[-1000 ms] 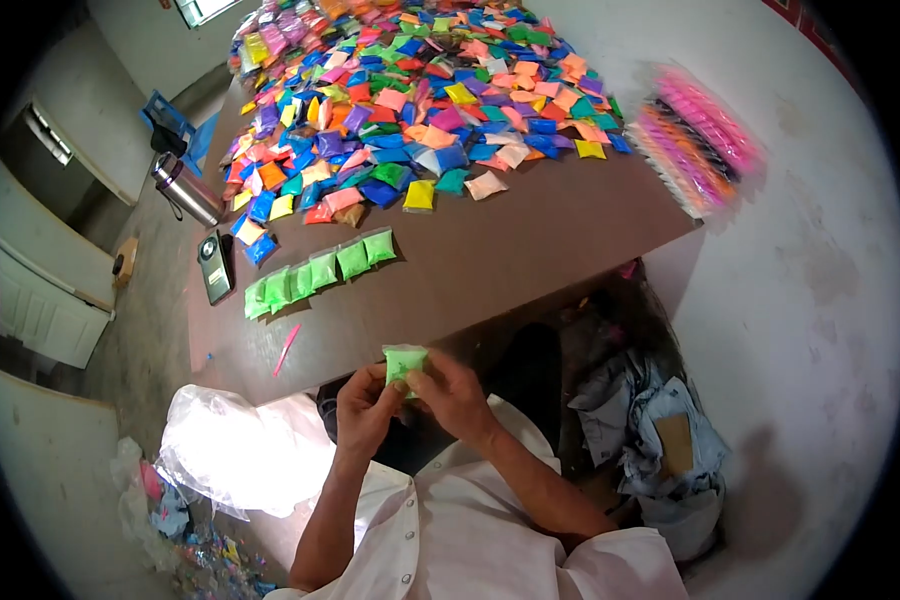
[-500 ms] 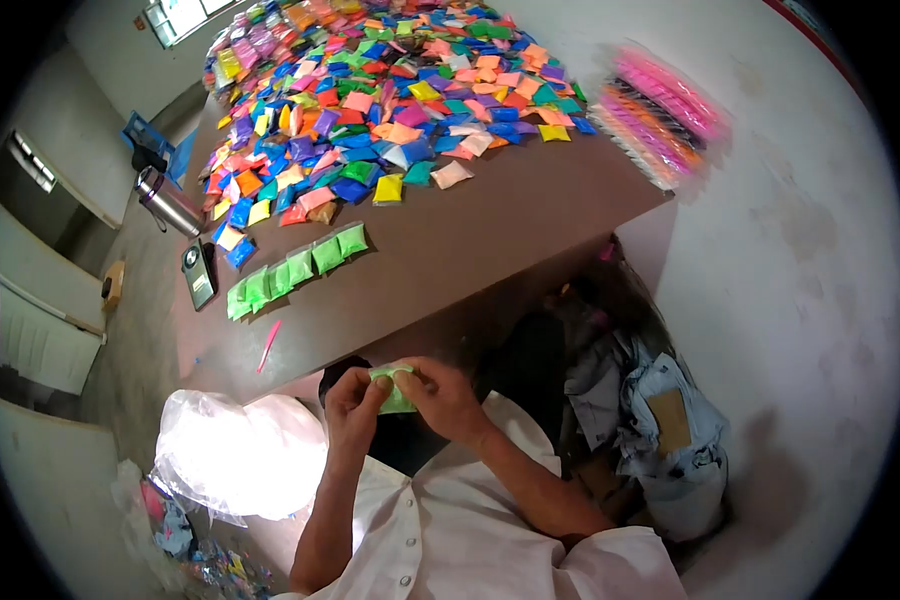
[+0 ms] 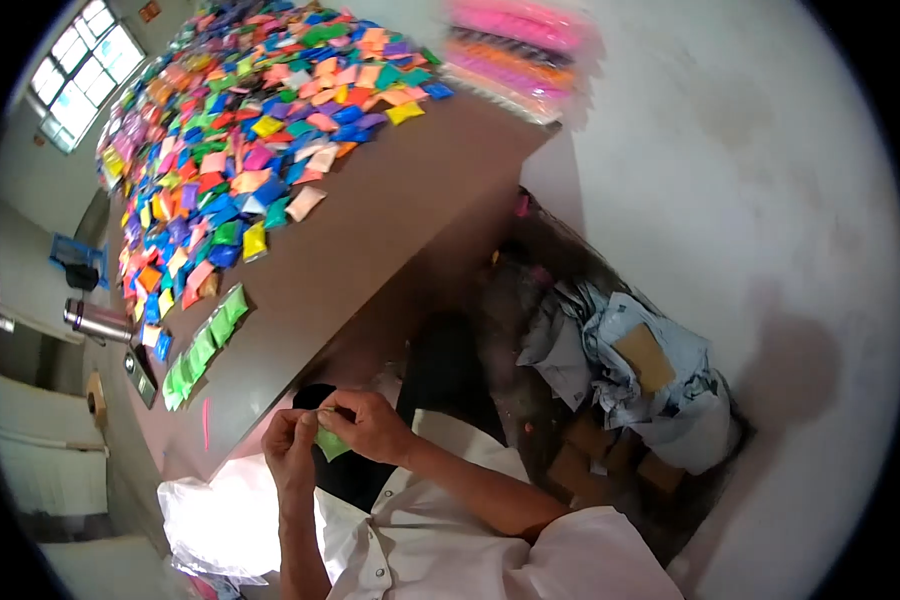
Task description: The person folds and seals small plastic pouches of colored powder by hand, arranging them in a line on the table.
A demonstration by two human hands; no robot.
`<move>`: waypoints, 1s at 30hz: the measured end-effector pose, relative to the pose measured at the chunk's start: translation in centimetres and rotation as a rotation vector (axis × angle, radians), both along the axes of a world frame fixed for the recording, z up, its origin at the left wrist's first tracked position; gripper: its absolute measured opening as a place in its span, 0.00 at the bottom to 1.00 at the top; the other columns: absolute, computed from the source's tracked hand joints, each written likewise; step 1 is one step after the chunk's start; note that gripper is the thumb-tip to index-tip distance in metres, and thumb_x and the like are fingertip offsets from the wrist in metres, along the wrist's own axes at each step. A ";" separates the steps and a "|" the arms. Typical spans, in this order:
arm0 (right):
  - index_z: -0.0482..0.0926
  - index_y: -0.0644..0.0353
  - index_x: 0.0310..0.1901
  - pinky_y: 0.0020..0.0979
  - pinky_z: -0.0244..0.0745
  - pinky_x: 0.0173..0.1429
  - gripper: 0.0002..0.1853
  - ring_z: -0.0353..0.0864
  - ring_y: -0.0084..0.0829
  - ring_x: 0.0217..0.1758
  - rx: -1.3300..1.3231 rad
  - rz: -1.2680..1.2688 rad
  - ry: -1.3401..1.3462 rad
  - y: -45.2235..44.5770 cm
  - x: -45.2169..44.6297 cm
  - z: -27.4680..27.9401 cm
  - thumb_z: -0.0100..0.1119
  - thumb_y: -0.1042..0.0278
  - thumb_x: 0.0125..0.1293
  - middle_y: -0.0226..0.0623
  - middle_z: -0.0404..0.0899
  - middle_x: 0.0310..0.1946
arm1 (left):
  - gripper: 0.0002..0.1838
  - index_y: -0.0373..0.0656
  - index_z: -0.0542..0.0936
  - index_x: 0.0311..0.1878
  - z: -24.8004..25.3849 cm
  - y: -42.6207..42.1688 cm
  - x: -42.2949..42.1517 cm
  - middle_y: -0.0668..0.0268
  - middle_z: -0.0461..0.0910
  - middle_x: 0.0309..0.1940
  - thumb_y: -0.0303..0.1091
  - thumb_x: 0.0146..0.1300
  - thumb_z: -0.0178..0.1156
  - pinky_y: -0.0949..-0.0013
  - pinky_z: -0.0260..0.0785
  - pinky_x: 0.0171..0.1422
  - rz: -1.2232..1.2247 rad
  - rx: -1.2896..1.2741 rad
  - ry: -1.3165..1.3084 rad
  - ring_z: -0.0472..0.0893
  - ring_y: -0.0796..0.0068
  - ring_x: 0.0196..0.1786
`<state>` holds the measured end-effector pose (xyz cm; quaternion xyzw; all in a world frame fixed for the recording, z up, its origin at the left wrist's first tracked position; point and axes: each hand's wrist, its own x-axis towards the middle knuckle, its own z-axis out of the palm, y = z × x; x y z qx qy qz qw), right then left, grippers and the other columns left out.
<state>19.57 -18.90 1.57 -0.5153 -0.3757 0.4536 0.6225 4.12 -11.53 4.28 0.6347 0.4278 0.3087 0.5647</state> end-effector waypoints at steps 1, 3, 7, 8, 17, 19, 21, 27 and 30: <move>0.86 0.65 0.46 0.28 0.74 0.43 0.10 0.78 0.19 0.38 -0.003 0.019 0.039 -0.3 0.7 0.1 0.65 0.65 0.77 0.33 0.83 0.35 | 0.10 0.37 0.84 0.42 0.5 -0.2 0.8 0.73 0.83 0.33 0.35 0.76 0.67 0.77 0.67 0.43 0.003 0.001 0.003 0.76 0.86 0.36; 0.85 0.65 0.47 0.28 0.75 0.44 0.11 0.78 0.20 0.39 0.020 -0.012 0.125 -1.0 1.7 0.4 0.65 0.64 0.77 0.34 0.83 0.35 | 0.10 0.36 0.84 0.42 0.9 -0.5 2.4 0.71 0.84 0.35 0.35 0.75 0.67 0.75 0.70 0.46 0.013 0.013 0.003 0.78 0.83 0.38; 0.84 0.64 0.49 0.28 0.76 0.45 0.13 0.79 0.20 0.39 0.090 -0.113 0.175 -2.1 4.2 -0.3 0.64 0.61 0.78 0.33 0.83 0.36 | 0.11 0.38 0.84 0.42 1.5 -0.6 5.6 0.70 0.84 0.36 0.38 0.75 0.69 0.75 0.70 0.46 -0.032 0.012 -0.010 0.78 0.83 0.38; 0.84 0.64 0.49 0.28 0.76 0.45 0.13 0.79 0.20 0.39 0.097 -0.131 0.184 -2.4 4.8 -0.6 0.64 0.61 0.78 0.33 0.83 0.36 | 0.11 0.38 0.84 0.42 1.8 -0.9 6.5 0.70 0.84 0.36 0.38 0.75 0.69 0.75 0.70 0.46 -0.051 0.017 0.000 0.78 0.83 0.38; 0.83 0.63 0.50 0.24 0.76 0.46 0.08 0.79 0.15 0.41 0.181 -0.301 0.295 -4.5 11.0 -0.3 0.61 0.67 0.80 0.27 0.82 0.40 | 0.11 0.39 0.84 0.41 3.7 -1.7 14.6 0.73 0.83 0.32 0.38 0.77 0.65 0.77 0.68 0.43 -0.264 0.067 0.026 0.77 0.87 0.36; 0.84 0.62 0.49 0.25 0.76 0.45 0.07 0.79 0.16 0.42 0.207 -0.298 0.141 -5.0 12.7 0.5 0.61 0.68 0.80 0.28 0.82 0.40 | 0.12 0.38 0.85 0.45 4.3 -1.7 15.7 0.72 0.84 0.35 0.38 0.77 0.65 0.77 0.70 0.44 -0.293 0.041 0.038 0.78 0.85 0.37; 0.84 0.63 0.50 0.27 0.77 0.45 0.09 0.81 0.21 0.41 0.229 -0.376 0.098 -4.8 13.7 1.3 0.62 0.65 0.80 0.32 0.82 0.40 | 0.12 0.37 0.84 0.46 5.4 -2.1 17.3 0.70 0.84 0.37 0.39 0.76 0.65 0.75 0.71 0.47 -0.295 -0.013 0.031 0.79 0.83 0.39; 0.85 0.63 0.51 0.27 0.76 0.45 0.11 0.80 0.23 0.41 0.291 -0.501 -0.043 -4.1 15.1 4.0 0.64 0.63 0.80 0.33 0.81 0.40 | 0.14 0.39 0.85 0.55 5.6 -1.2 19.0 0.70 0.86 0.44 0.39 0.78 0.64 0.74 0.73 0.53 -0.378 0.018 -0.069 0.82 0.81 0.46; 0.85 0.63 0.51 0.25 0.74 0.44 0.10 0.78 0.19 0.40 0.284 -0.401 0.056 -3.7 14.8 5.4 0.63 0.65 0.80 0.30 0.79 0.40 | 0.13 0.39 0.85 0.54 7.0 -0.9 18.7 0.70 0.86 0.44 0.38 0.79 0.64 0.72 0.73 0.57 -0.383 0.139 -0.137 0.82 0.80 0.48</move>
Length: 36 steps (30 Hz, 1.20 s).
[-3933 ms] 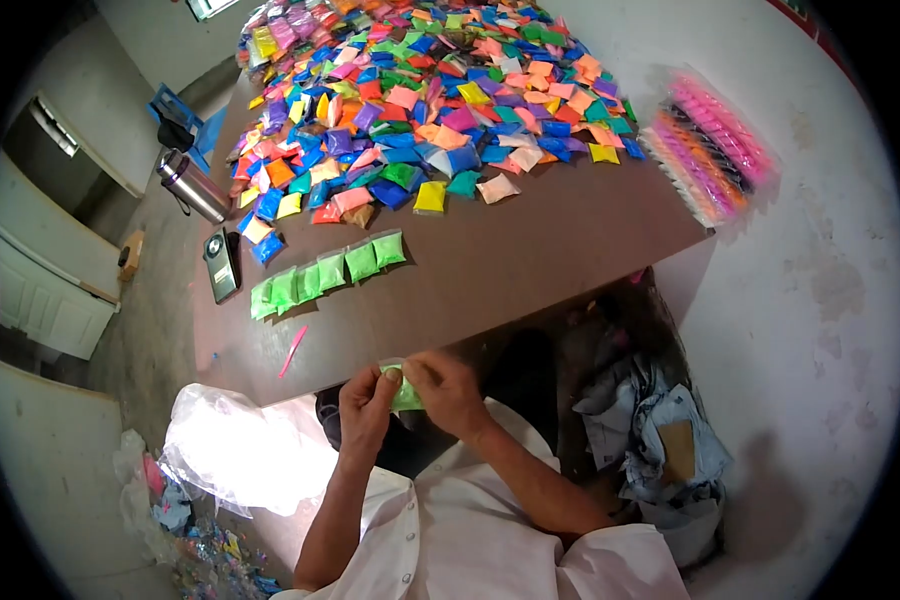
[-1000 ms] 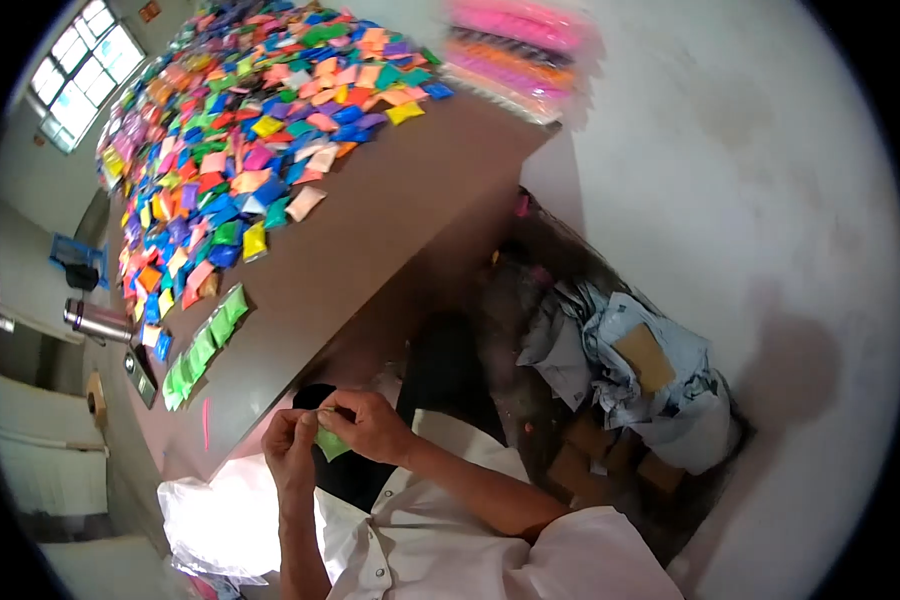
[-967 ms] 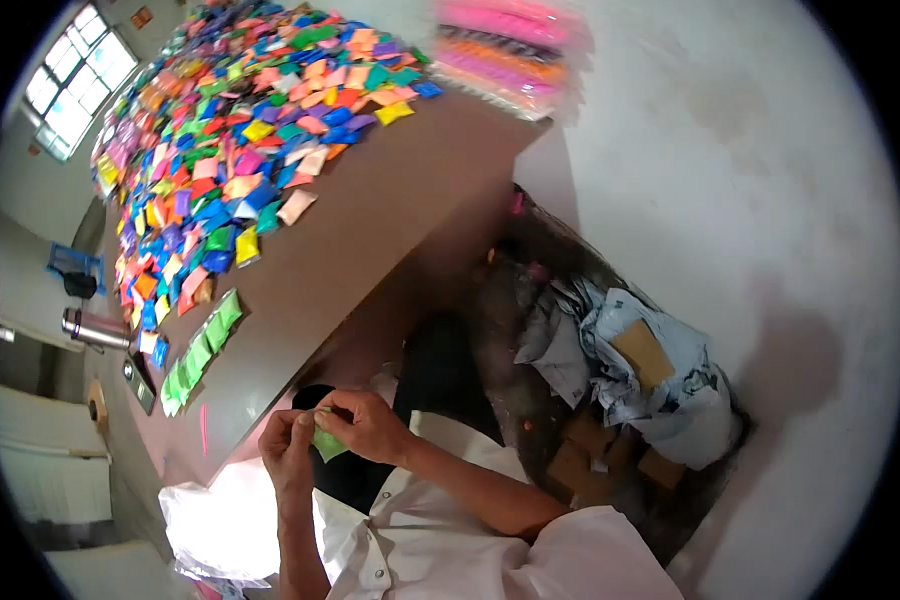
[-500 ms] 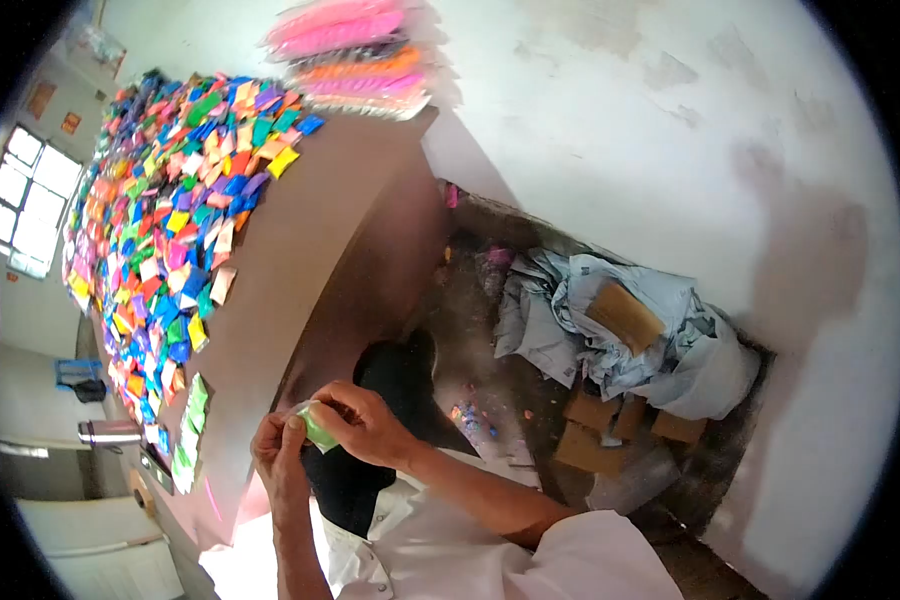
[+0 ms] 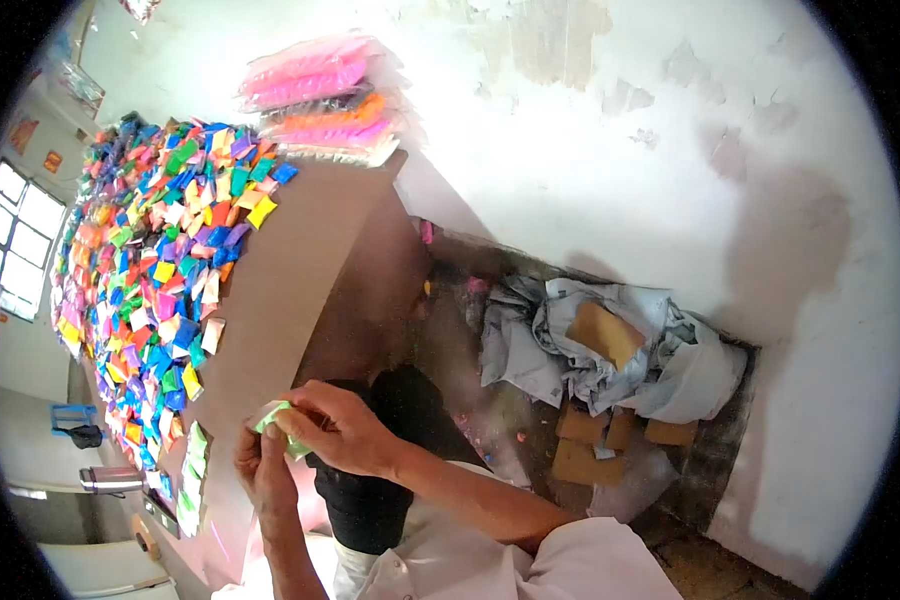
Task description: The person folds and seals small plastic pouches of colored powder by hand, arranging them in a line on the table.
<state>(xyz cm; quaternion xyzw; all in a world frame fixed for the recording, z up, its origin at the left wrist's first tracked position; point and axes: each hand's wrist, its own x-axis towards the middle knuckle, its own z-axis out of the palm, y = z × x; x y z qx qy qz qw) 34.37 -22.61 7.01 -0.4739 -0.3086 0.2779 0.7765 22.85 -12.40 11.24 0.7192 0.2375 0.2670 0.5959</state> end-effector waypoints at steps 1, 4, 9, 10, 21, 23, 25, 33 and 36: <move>0.85 0.64 0.51 0.26 0.74 0.44 0.10 0.78 0.19 0.40 0.019 0.107 0.112 0.3 -0.3 0.5 0.63 0.65 0.80 0.30 0.79 0.39 | 0.13 0.38 0.86 0.52 0.4 0.1 -0.3 0.70 0.86 0.42 0.38 0.77 0.65 0.73 0.72 0.54 0.060 0.007 -0.018 0.81 0.81 0.46; 0.84 0.66 0.44 0.34 0.72 0.39 0.13 0.76 0.29 0.34 0.027 0.018 -0.102 1.3 -0.8 2.2 0.66 0.62 0.77 0.39 0.79 0.33 | 0.15 0.35 0.86 0.52 0.3 1.1 -1.9 0.69 0.85 0.43 0.40 0.77 0.66 0.74 0.72 0.51 0.125 0.023 -0.024 0.81 0.82 0.46; 0.85 0.67 0.46 0.32 0.74 0.41 0.09 0.80 0.31 0.36 0.084 -0.087 -0.294 3.7 -2.7 3.0 0.68 0.68 0.75 0.39 0.81 0.35 | 0.18 0.35 0.81 0.63 0.4 1.2 -4.1 0.65 0.85 0.51 0.39 0.81 0.59 0.71 0.76 0.54 0.081 -0.185 -0.223 0.83 0.77 0.51; 0.85 0.67 0.45 0.33 0.74 0.40 0.09 0.80 0.33 0.35 0.095 -0.145 -0.332 4.0 -3.2 3.3 0.68 0.68 0.75 0.40 0.81 0.34 | 0.19 0.33 0.83 0.60 0.6 1.1 -4.6 0.65 0.85 0.49 0.40 0.79 0.60 0.71 0.75 0.53 0.097 -0.227 -0.230 0.82 0.77 0.50; 0.84 0.65 0.47 0.27 0.74 0.42 0.12 0.76 0.17 0.36 -0.024 0.321 -0.022 5.6 -7.5 3.4 0.65 0.63 0.78 0.28 0.79 0.32 | 0.16 0.35 0.84 0.60 -0.2 2.7 -11.1 0.68 0.86 0.48 0.34 0.77 0.63 0.74 0.75 0.48 0.258 -0.108 -0.090 0.82 0.81 0.47; 0.86 0.65 0.48 0.23 0.72 0.40 0.10 0.74 0.14 0.36 -0.032 0.315 -0.006 6.9 -7.8 1.4 0.65 0.65 0.78 0.23 0.79 0.33 | 0.14 0.34 0.84 0.59 -1.1 3.3 -11.5 0.64 0.87 0.46 0.30 0.75 0.64 0.71 0.78 0.47 0.256 -0.203 -0.126 0.85 0.77 0.46; 0.87 0.65 0.48 0.20 0.68 0.37 0.09 0.71 0.10 0.34 -0.033 0.305 0.070 8.1 -8.5 0.9 0.66 0.67 0.78 0.19 0.79 0.34 | 0.13 0.34 0.84 0.57 -1.9 4.2 -12.4 0.65 0.87 0.44 0.29 0.74 0.65 0.72 0.78 0.46 0.272 -0.210 -0.076 0.84 0.78 0.43; 0.85 0.66 0.51 0.23 0.74 0.43 0.12 0.76 0.13 0.39 -0.126 0.506 0.087 12.4 -11.9 -1.7 0.64 0.64 0.80 0.23 0.82 0.37 | 0.09 0.34 0.84 0.51 -4.9 7.7 -17.3 0.67 0.85 0.36 0.27 0.72 0.68 0.73 0.76 0.43 0.417 -0.177 0.010 0.82 0.79 0.36; 0.84 0.68 0.53 0.27 0.79 0.49 0.15 0.79 0.18 0.44 -0.177 0.530 0.024 13.5 -13.0 -2.6 0.63 0.62 0.79 0.29 0.84 0.40 | 0.09 0.34 0.84 0.51 -6.1 8.7 -18.7 0.68 0.85 0.36 0.28 0.72 0.68 0.73 0.76 0.43 0.388 -0.269 -0.019 0.83 0.79 0.36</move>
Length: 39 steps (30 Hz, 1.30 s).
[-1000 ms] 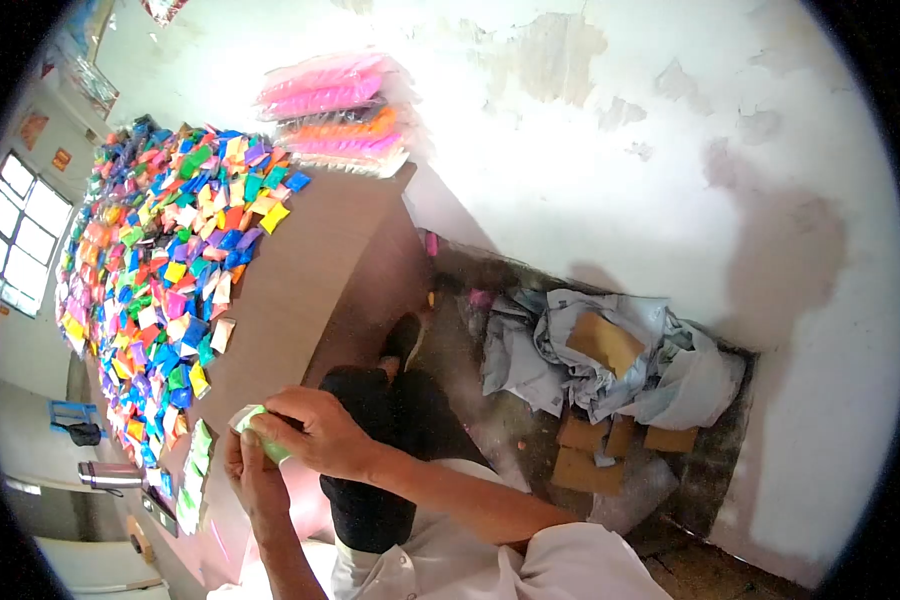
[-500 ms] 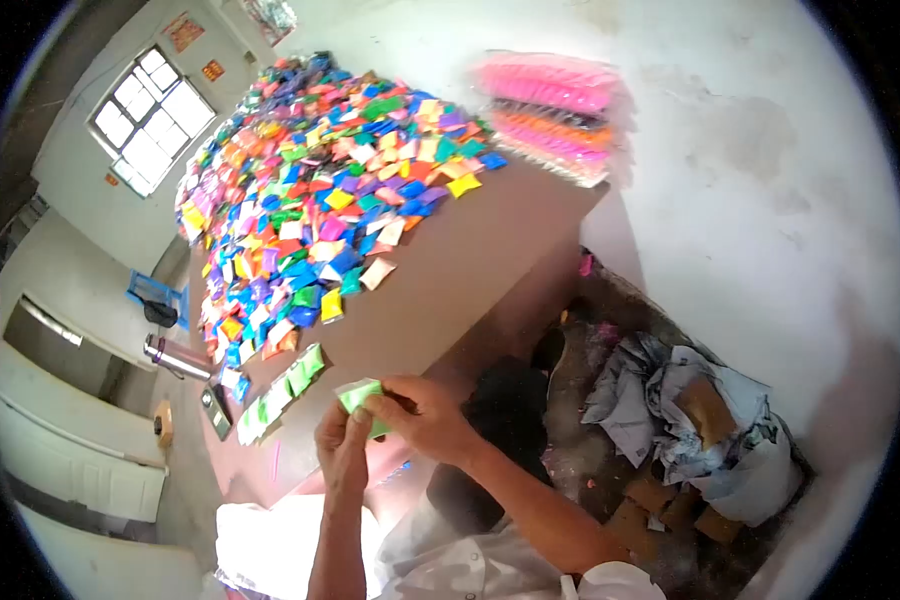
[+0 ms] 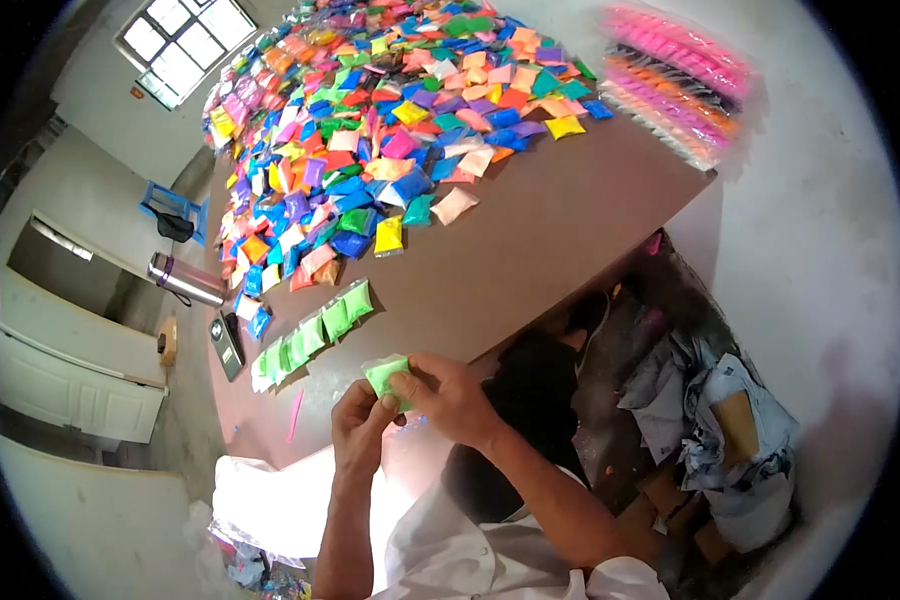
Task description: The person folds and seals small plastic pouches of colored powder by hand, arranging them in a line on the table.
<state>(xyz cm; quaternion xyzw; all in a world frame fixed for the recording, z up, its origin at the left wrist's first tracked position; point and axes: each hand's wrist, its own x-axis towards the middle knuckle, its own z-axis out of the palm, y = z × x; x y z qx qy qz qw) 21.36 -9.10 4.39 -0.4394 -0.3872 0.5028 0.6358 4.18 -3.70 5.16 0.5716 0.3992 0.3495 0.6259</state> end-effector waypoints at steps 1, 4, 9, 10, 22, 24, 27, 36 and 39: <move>0.84 0.67 0.53 0.28 0.79 0.49 0.15 0.79 0.19 0.44 -0.026 0.004 -0.006 0.3 -0.2 -0.2 0.64 0.62 0.79 0.31 0.84 0.39 | 0.09 0.34 0.84 0.51 -0.3 0.4 -0.3 0.68 0.85 0.36 0.28 0.72 0.68 0.73 0.76 0.43 -0.002 -0.009 -0.002 0.83 0.79 0.36; 0.84 0.67 0.52 0.29 0.78 0.49 0.14 0.78 0.19 0.43 -0.068 -0.043 -0.105 1.6 -0.8 -1.5 0.65 0.63 0.77 0.33 0.83 0.38 | 0.09 0.34 0.84 0.52 -1.0 1.4 -1.3 0.68 0.85 0.36 0.28 0.73 0.68 0.73 0.76 0.44 -0.044 -0.088 -0.064 0.83 0.79 0.37; 0.83 0.66 0.52 0.31 0.79 0.48 0.14 0.82 0.25 0.43 -0.053 -0.087 -0.217 4.1 -2.6 -0.2 0.67 0.63 0.75 0.37 0.84 0.40 | 0.07 0.37 0.85 0.49 -2.2 3.4 -2.8 0.70 0.85 0.34 0.29 0.73 0.68 0.76 0.72 0.39 0.031 -0.036 -0.057 0.80 0.82 0.34; 0.82 0.66 0.52 0.32 0.80 0.48 0.15 0.84 0.28 0.44 -0.015 -0.150 -0.245 4.5 -3.1 0.0 0.69 0.63 0.74 0.39 0.85 0.42 | 0.07 0.37 0.85 0.49 -2.2 3.6 -2.9 0.70 0.85 0.34 0.29 0.73 0.68 0.76 0.72 0.39 0.045 -0.044 -0.066 0.80 0.82 0.34; 0.83 0.65 0.50 0.36 0.80 0.52 0.12 0.85 0.34 0.46 -0.105 -0.196 -0.269 6.3 -4.4 -2.1 0.68 0.67 0.71 0.42 0.85 0.44 | 0.15 0.39 0.82 0.49 -2.3 4.1 -2.3 0.57 0.83 0.41 0.24 0.60 0.74 0.66 0.78 0.42 0.191 0.927 0.368 0.83 0.66 0.40; 0.83 0.66 0.50 0.35 0.80 0.53 0.12 0.85 0.34 0.46 -0.120 -0.152 -0.273 6.3 -3.4 -2.2 0.66 0.66 0.73 0.42 0.85 0.44 | 0.15 0.38 0.83 0.51 -2.9 4.1 -2.7 0.58 0.83 0.43 0.25 0.63 0.73 0.68 0.78 0.45 0.230 0.753 0.331 0.83 0.69 0.42; 0.84 0.66 0.52 0.28 0.76 0.49 0.11 0.79 0.24 0.43 -0.040 -0.096 -0.358 6.6 -2.7 -3.2 0.61 0.68 0.77 0.34 0.81 0.44 | 0.16 0.37 0.84 0.55 -4.9 5.6 -3.3 0.58 0.85 0.47 0.29 0.67 0.73 0.67 0.77 0.52 0.243 0.451 0.198 0.84 0.69 0.48; 0.85 0.64 0.55 0.33 0.78 0.55 0.14 0.85 0.33 0.49 -0.069 0.013 -0.377 7.4 -3.2 -1.8 0.67 0.68 0.72 0.40 0.85 0.45 | 0.10 0.35 0.85 0.54 -5.5 6.8 -4.7 0.66 0.88 0.45 0.28 0.74 0.68 0.74 0.76 0.55 0.093 -0.005 -0.048 0.83 0.82 0.47; 0.86 0.64 0.54 0.33 0.78 0.53 0.13 0.85 0.32 0.46 -0.084 -0.003 -0.375 7.4 -3.2 -2.0 0.68 0.69 0.71 0.39 0.86 0.42 | 0.09 0.35 0.85 0.53 -5.3 6.8 -4.6 0.66 0.88 0.44 0.27 0.74 0.68 0.74 0.76 0.53 0.065 0.016 0.026 0.83 0.82 0.46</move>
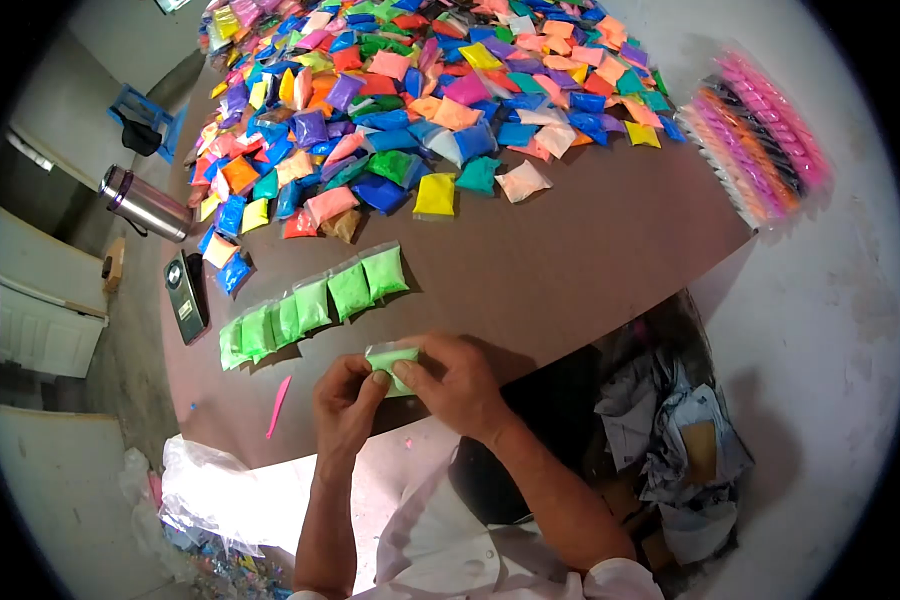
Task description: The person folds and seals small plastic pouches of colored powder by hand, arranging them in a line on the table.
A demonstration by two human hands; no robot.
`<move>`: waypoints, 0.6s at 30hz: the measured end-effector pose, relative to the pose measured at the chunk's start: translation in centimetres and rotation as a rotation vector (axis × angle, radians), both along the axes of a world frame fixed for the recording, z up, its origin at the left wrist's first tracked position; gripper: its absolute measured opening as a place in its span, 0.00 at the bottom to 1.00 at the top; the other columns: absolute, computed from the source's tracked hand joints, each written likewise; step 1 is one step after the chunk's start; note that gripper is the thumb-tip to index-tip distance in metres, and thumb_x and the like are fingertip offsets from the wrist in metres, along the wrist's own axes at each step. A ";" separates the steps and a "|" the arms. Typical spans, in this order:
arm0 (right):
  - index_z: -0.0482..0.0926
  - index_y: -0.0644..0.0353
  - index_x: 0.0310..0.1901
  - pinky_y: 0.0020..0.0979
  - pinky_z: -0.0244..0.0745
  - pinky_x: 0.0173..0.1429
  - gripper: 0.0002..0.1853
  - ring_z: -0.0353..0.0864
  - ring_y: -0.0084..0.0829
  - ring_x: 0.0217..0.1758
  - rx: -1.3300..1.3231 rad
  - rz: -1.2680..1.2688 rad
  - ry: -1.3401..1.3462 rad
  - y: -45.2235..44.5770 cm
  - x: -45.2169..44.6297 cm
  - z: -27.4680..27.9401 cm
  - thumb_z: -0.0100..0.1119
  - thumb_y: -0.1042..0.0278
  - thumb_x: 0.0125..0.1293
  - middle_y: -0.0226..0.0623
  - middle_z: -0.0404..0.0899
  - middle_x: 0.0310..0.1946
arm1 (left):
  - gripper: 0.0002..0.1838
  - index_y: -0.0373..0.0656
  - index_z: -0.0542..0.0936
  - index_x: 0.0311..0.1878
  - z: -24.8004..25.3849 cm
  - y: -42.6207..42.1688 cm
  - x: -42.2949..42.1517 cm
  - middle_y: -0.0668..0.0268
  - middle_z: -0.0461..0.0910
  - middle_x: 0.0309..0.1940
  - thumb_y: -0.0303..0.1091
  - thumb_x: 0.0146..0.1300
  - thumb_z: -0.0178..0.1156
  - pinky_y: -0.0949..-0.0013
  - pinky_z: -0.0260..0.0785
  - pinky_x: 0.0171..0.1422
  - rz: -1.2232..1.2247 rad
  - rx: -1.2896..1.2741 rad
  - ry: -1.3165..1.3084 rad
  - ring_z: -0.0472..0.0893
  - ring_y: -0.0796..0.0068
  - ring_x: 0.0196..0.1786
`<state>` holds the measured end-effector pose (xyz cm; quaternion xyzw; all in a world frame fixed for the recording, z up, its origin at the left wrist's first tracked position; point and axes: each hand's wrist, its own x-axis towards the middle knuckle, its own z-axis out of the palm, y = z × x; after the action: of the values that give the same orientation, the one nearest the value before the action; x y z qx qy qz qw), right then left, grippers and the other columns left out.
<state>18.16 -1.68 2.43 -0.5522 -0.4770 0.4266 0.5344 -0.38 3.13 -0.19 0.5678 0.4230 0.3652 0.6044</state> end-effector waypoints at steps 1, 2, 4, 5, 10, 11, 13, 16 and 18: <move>0.86 0.64 0.53 0.33 0.79 0.52 0.12 0.85 0.31 0.44 0.008 -0.011 -0.003 0.0 0.0 -0.1 0.68 0.70 0.71 0.39 0.85 0.40 | 0.10 0.34 0.84 0.53 0.7 -0.1 0.5 0.66 0.87 0.43 0.27 0.74 0.68 0.75 0.76 0.52 0.022 -0.017 -0.058 0.83 0.82 0.45; 0.86 0.64 0.53 0.33 0.79 0.52 0.12 0.85 0.31 0.44 0.004 -0.012 -0.002 -0.1 0.0 -0.3 0.68 0.70 0.71 0.39 0.85 0.40 | 0.10 0.34 0.84 0.54 1.2 -0.2 0.8 0.67 0.87 0.42 0.26 0.74 0.67 0.75 0.75 0.51 0.045 -0.034 -0.114 0.82 0.82 0.44; 0.86 0.62 0.52 0.32 0.78 0.47 0.11 0.84 0.31 0.40 0.034 0.032 -0.013 -0.2 -0.1 -0.8 0.68 0.71 0.71 0.39 0.84 0.38 | 0.08 0.34 0.85 0.52 1.8 -0.1 0.8 0.67 0.87 0.42 0.26 0.74 0.67 0.75 0.74 0.50 0.036 -0.038 -0.104 0.82 0.82 0.43; 0.86 0.62 0.52 0.32 0.78 0.47 0.11 0.84 0.31 0.40 0.032 0.030 -0.010 -0.2 -0.1 -0.9 0.68 0.71 0.71 0.39 0.84 0.38 | 0.07 0.34 0.85 0.51 1.8 0.0 0.7 0.68 0.86 0.41 0.26 0.74 0.66 0.76 0.74 0.50 0.029 -0.038 -0.096 0.82 0.82 0.43; 0.86 0.61 0.51 0.33 0.77 0.43 0.10 0.82 0.36 0.35 0.088 0.002 -0.186 -0.3 -0.5 0.2 0.69 0.73 0.70 0.40 0.82 0.35 | 0.08 0.37 0.85 0.46 1.3 -0.3 0.7 0.74 0.82 0.36 0.33 0.76 0.68 0.78 0.67 0.46 0.078 0.088 -0.046 0.76 0.86 0.40; 0.86 0.61 0.51 0.33 0.77 0.43 0.10 0.82 0.36 0.35 0.090 0.001 -0.182 -0.3 -0.6 0.1 0.69 0.73 0.70 0.40 0.82 0.35 | 0.09 0.37 0.85 0.46 1.3 -0.3 0.6 0.74 0.82 0.36 0.34 0.76 0.68 0.78 0.67 0.46 0.095 0.089 -0.035 0.75 0.86 0.40; 0.86 0.61 0.50 0.34 0.77 0.42 0.09 0.82 0.35 0.35 0.147 -0.056 -0.150 -0.3 -0.7 -0.5 0.68 0.73 0.70 0.40 0.82 0.35 | 0.06 0.36 0.86 0.46 0.9 -0.2 0.3 0.73 0.83 0.36 0.30 0.75 0.68 0.78 0.68 0.45 0.090 0.108 0.007 0.77 0.86 0.39; 0.86 0.62 0.49 0.34 0.77 0.42 0.08 0.82 0.36 0.35 0.135 -0.054 -0.177 -0.4 -0.4 -0.7 0.68 0.73 0.70 0.40 0.82 0.35 | 0.05 0.36 0.86 0.48 1.0 -0.3 0.4 0.72 0.83 0.35 0.27 0.73 0.67 0.78 0.70 0.43 0.076 0.079 0.032 0.78 0.86 0.38; 0.85 0.62 0.48 0.34 0.77 0.42 0.08 0.82 0.36 0.34 0.153 -0.066 -0.162 -0.5 -0.4 -0.9 0.68 0.73 0.70 0.40 0.82 0.35 | 0.06 0.36 0.87 0.49 1.1 -0.3 0.5 0.72 0.83 0.34 0.26 0.73 0.67 0.78 0.69 0.43 0.072 0.036 0.014 0.78 0.86 0.38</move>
<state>17.74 -2.17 1.55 -0.5578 -0.5313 0.3250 0.5486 0.15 2.82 0.88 0.5655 0.4409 0.3904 0.5775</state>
